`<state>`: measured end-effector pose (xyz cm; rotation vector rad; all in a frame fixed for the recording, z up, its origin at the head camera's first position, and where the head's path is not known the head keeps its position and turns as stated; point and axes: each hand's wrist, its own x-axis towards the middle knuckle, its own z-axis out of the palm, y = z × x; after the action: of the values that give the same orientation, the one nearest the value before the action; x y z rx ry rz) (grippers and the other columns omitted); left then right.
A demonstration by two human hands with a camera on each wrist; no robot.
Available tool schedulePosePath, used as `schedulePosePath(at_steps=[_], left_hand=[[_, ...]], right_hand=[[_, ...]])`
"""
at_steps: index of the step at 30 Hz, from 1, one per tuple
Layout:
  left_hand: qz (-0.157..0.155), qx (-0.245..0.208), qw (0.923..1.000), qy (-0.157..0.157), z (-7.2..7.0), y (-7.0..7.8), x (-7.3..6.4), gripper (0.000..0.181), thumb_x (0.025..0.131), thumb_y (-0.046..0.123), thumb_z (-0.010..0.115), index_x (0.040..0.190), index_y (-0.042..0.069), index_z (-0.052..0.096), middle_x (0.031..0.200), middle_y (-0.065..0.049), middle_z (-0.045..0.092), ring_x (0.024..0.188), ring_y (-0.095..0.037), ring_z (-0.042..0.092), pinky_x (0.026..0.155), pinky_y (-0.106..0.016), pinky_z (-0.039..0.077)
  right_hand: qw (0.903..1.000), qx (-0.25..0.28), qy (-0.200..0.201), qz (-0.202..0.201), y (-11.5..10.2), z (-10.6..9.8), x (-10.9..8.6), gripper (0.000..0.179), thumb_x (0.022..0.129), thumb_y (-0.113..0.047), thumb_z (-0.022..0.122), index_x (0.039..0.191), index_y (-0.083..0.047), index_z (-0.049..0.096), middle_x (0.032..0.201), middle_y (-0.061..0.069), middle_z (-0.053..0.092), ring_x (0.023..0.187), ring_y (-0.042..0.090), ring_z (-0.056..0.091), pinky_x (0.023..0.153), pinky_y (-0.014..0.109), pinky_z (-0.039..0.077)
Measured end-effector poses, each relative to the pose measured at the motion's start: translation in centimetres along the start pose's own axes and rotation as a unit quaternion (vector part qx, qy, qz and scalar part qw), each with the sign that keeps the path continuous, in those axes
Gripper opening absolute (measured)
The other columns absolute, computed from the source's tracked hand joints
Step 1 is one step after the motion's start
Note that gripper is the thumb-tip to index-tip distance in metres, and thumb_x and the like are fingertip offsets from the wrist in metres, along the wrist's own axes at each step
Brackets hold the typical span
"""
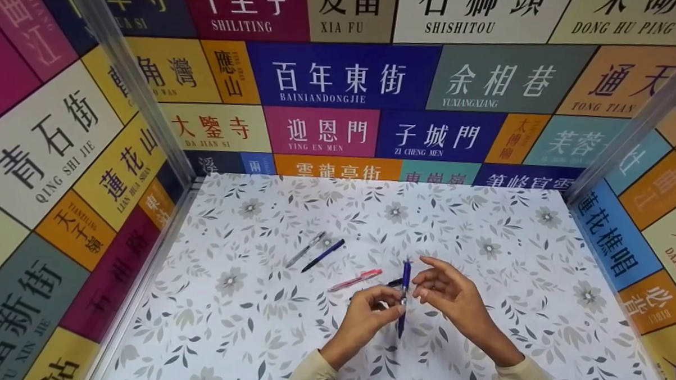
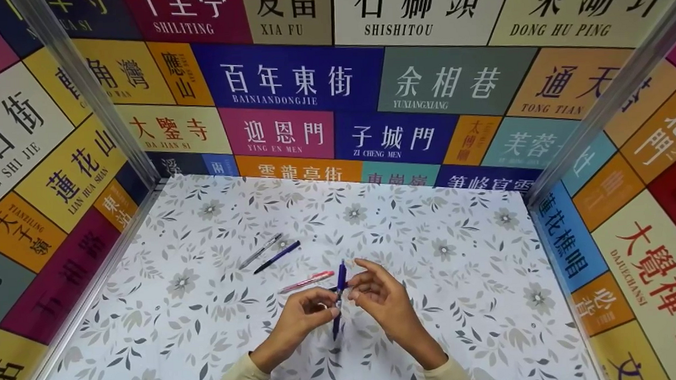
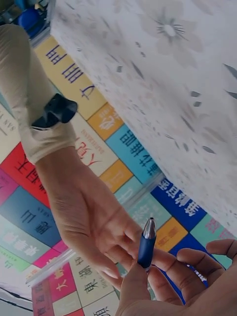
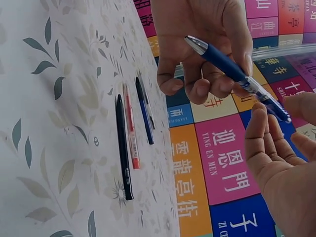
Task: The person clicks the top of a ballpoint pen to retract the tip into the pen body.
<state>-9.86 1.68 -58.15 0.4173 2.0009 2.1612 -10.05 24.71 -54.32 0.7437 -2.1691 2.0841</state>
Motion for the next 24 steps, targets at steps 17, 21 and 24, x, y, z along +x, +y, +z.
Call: schedulePosePath(at_steps=[17, 21, 24], left_hand=[[0.035, 0.057, 0.9969, 0.041, -3.0, -2.0, 2.1, 0.015, 0.091, 0.001, 0.083, 0.106, 0.001, 0.08, 0.096, -0.011, 0.079, 0.088, -0.008, 0.069, 0.081, -0.025, 0.055], [0.034, 0.082, 0.9947, 0.052, -3.8, -2.4, 2.5, 0.015, 0.091, 0.002, 0.083, 0.106, 0.004, 0.081, 0.097, -0.006, 0.08, 0.091, -0.008, 0.071, 0.081, -0.025, 0.054], [0.03, 0.111, 0.9915, 0.062, -4.5, -2.6, 2.7, 0.016, 0.092, 0.005, 0.083, 0.107, 0.008, 0.083, 0.093, -0.001, 0.08, 0.089, -0.009, 0.071, 0.085, -0.029, 0.053]], right_hand=[[0.9982, -0.006, 0.043, 0.042, 0.6, -1.5, -1.5, 0.047, 0.102, 0.013, 0.067, 0.147, 0.013, 0.056, 0.116, 0.035, 0.067, 0.097, 0.026, 0.076, 0.081, 0.031, 0.063], [0.997, -0.006, 0.056, 0.054, 0.7, -1.8, -1.9, 0.047, 0.102, 0.013, 0.067, 0.147, 0.014, 0.055, 0.117, 0.034, 0.067, 0.098, 0.026, 0.076, 0.081, 0.031, 0.063], [0.9961, -0.005, 0.065, 0.059, 0.9, -2.0, -2.2, 0.047, 0.101, 0.014, 0.067, 0.147, 0.013, 0.056, 0.117, 0.034, 0.067, 0.098, 0.027, 0.076, 0.081, 0.031, 0.063]])
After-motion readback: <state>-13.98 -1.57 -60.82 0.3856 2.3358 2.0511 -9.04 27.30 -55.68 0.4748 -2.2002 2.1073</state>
